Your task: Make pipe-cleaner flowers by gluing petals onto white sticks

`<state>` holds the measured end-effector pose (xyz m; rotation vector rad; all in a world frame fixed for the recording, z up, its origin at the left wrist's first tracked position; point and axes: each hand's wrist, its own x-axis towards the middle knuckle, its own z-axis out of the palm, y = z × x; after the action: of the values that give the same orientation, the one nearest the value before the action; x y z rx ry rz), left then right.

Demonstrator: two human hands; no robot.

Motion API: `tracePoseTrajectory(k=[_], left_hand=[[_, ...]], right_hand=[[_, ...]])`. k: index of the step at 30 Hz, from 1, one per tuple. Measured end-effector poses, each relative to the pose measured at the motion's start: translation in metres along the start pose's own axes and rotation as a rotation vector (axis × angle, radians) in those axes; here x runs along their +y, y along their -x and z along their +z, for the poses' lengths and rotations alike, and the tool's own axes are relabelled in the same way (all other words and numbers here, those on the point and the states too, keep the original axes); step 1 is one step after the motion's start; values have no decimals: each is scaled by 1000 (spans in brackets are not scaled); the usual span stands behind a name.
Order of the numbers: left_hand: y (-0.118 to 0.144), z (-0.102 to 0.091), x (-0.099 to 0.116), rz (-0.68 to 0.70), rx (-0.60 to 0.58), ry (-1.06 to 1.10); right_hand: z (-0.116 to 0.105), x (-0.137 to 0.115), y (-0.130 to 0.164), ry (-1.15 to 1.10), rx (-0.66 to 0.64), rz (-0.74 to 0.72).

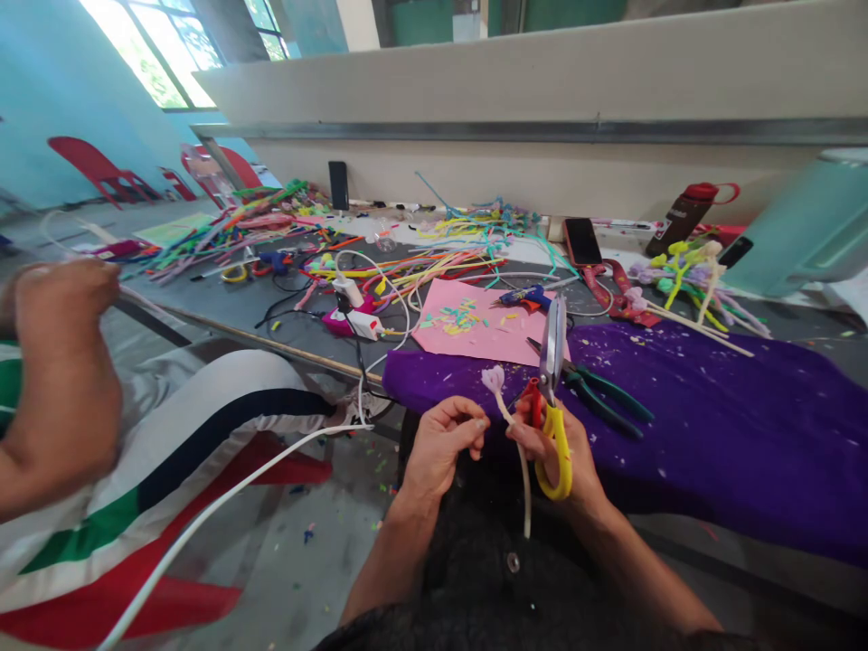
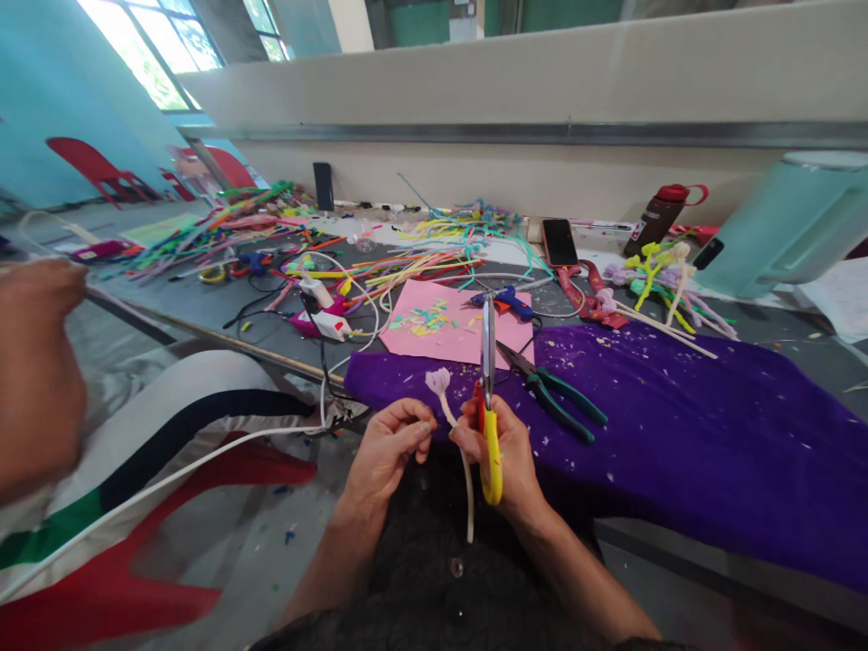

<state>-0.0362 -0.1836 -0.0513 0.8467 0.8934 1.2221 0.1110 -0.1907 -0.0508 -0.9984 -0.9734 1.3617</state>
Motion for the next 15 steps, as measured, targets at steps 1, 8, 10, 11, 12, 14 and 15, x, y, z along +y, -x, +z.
tracePoseTrajectory(k=[1,8,10,11,12,14,15], left_hand=[[0,0,0,9,-5,6],[1,0,-1,43,21,-17],[1,0,-2,46,27,-23],[1,0,-2,51,31,-18],[0,0,-2,58,34,-11],[-1,1,-3,77,42,-3],[-1,1,-3,90,49,-7]], right_hand=[[0,0,0,-1,-3,-5],[0,0,-1,-7,-14,-4],[0,0,-1,-3,-10,3],[0,-1,-1,2,-7,5],[1,-1,-1,8,-6,5],[1,-1,0,11,-6,2],[1,-1,0,8,-10,-1]])
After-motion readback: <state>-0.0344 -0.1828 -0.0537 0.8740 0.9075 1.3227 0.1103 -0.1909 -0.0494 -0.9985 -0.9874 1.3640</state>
